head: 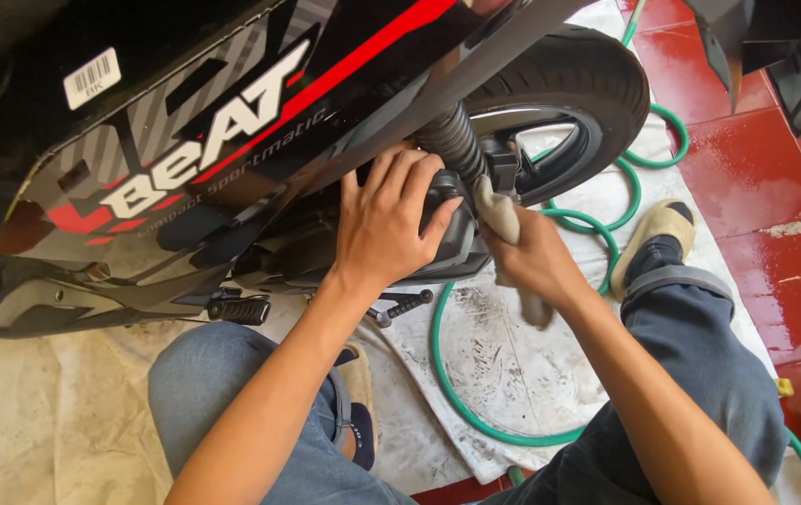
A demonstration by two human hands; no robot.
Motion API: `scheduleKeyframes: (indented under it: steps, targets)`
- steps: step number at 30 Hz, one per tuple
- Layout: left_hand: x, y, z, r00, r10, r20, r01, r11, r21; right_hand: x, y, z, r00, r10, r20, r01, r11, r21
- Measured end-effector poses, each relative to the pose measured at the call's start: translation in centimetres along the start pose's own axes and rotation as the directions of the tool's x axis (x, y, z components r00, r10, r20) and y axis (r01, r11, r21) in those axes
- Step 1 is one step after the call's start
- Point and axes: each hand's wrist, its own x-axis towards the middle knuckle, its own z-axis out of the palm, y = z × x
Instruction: The person sits on the floor and uses a cloth to wipe the lower side panel and suspension area of a black and red motorcycle. They repeatedly rub the cloth against the plastic bodywork and the rubber gaiter near the rear wheel.
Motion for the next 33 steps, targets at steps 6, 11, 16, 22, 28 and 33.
scheduleKeyframes:
  steps: [6,11,16,22,28,33]
  targets:
    - [0.0,-0.2,0.5,1.0,0.009,-0.001,-0.009,1.0,0.013,3.3,3.0,-2.6,0.957,-0.044,-0.287,0.079,0.991,0.109]
    - [0.2,0.0,-0.3,1.0,0.015,0.013,-0.015,1.0,0.007,4.7,1.8,1.4,0.942,-0.198,-0.273,0.268,0.931,0.249]
    - [0.4,0.2,-0.8,0.999,0.023,0.045,-0.021,0.999,-0.039,5.1,5.1,2.4,0.954,-0.202,-0.223,0.257,0.931,0.259]
    - [0.9,0.5,-1.3,0.992,0.049,0.117,-0.043,0.998,-0.056,1.9,2.8,0.8,0.983,-0.155,-0.103,0.17,0.971,0.166]
    - [1.2,0.8,-1.5,0.992,0.078,0.098,-0.077,0.997,-0.013,3.2,1.8,-1.7,0.903,0.007,-0.429,0.155,0.927,0.34]
    - [1.0,0.5,-1.2,0.994,0.077,0.083,-0.078,0.997,0.014,3.6,0.3,0.6,0.881,-0.304,-0.362,0.314,0.949,-0.031]
